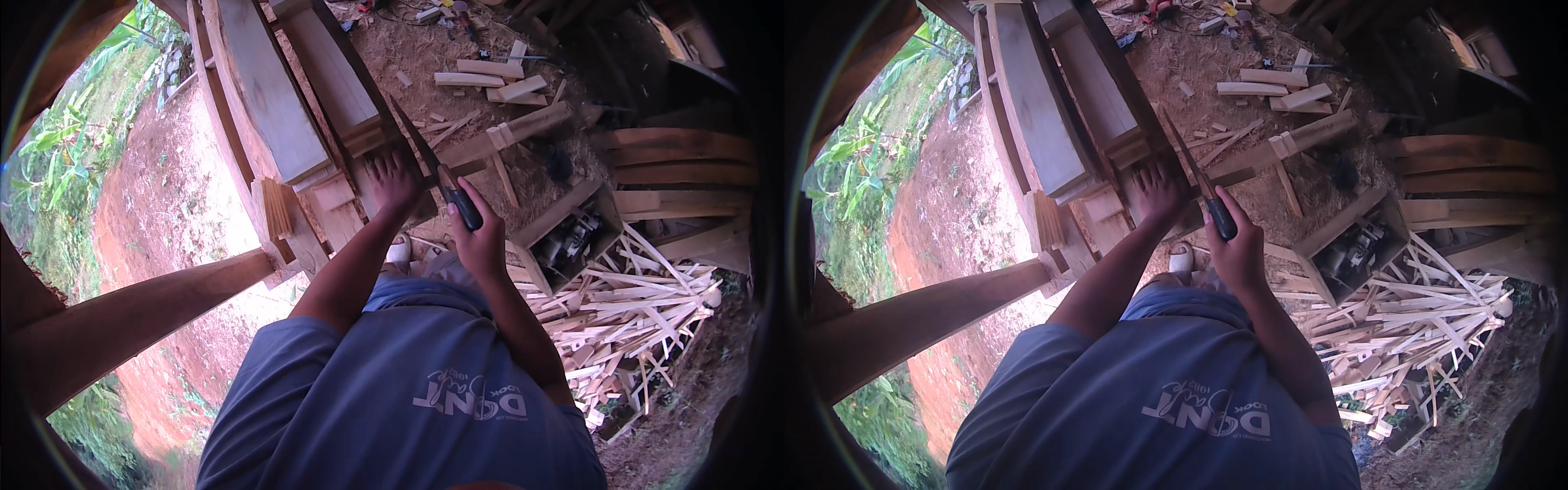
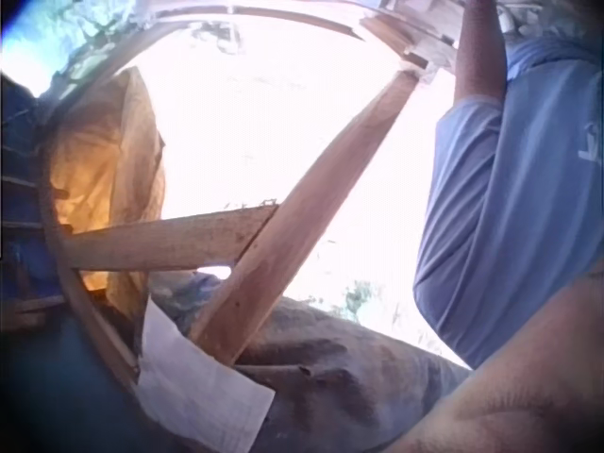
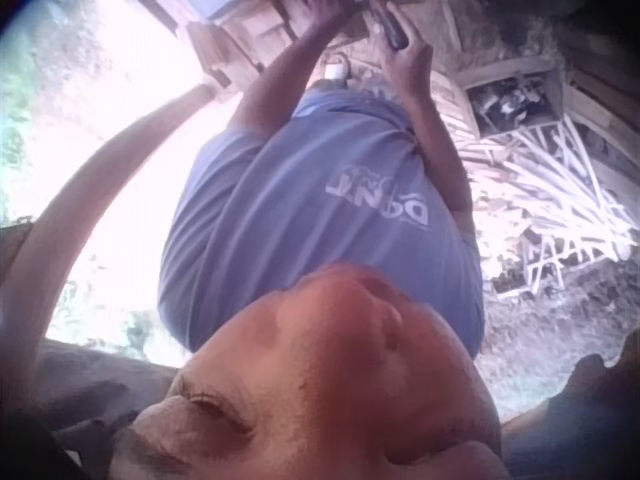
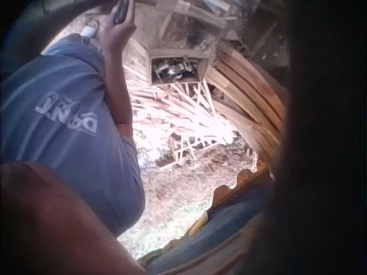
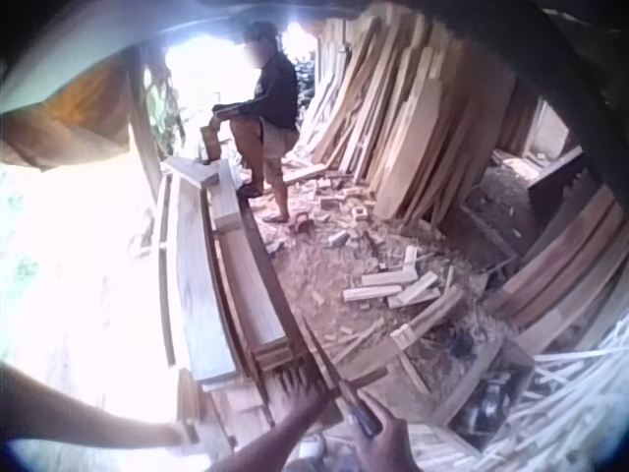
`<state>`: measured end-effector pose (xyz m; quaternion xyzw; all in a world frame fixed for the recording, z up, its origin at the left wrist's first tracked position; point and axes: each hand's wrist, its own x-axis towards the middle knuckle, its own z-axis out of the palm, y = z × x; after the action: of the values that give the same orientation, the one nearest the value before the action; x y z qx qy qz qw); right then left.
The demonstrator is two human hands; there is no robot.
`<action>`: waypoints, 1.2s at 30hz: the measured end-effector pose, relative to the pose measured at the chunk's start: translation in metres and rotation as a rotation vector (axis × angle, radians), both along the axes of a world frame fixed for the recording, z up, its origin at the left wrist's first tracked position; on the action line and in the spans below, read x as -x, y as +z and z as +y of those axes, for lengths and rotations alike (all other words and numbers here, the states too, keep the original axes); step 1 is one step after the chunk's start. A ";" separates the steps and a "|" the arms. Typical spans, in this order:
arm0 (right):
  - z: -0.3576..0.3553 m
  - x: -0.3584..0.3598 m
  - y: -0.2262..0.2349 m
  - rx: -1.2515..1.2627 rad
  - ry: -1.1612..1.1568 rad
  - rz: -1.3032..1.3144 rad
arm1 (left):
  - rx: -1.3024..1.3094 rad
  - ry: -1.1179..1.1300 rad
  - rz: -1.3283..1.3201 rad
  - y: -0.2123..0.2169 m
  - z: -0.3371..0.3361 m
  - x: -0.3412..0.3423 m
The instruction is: The person uses a hand saw to cut a wooden plank into smaller pieces on a workbench. They hold the wood steady with one hand while sawing with the other, then stack the cut pieces together.
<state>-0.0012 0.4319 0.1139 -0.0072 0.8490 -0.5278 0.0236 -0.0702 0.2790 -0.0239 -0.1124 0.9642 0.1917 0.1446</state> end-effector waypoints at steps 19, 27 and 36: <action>0.007 0.007 0.051 -0.081 -0.006 -0.122 | 0.138 0.011 0.146 -0.019 0.009 -0.002; -0.016 0.057 -0.015 -0.040 0.009 -0.191 | 0.099 -0.015 0.067 -0.003 0.005 0.005; 0.016 0.004 0.083 -0.130 0.041 -0.233 | 0.065 0.164 0.125 -0.021 0.007 0.006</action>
<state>-0.0055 0.4476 0.1968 0.0382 0.8726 -0.4684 0.1333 -0.0762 0.2859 -0.0449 -0.1835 0.9646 0.1783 0.0642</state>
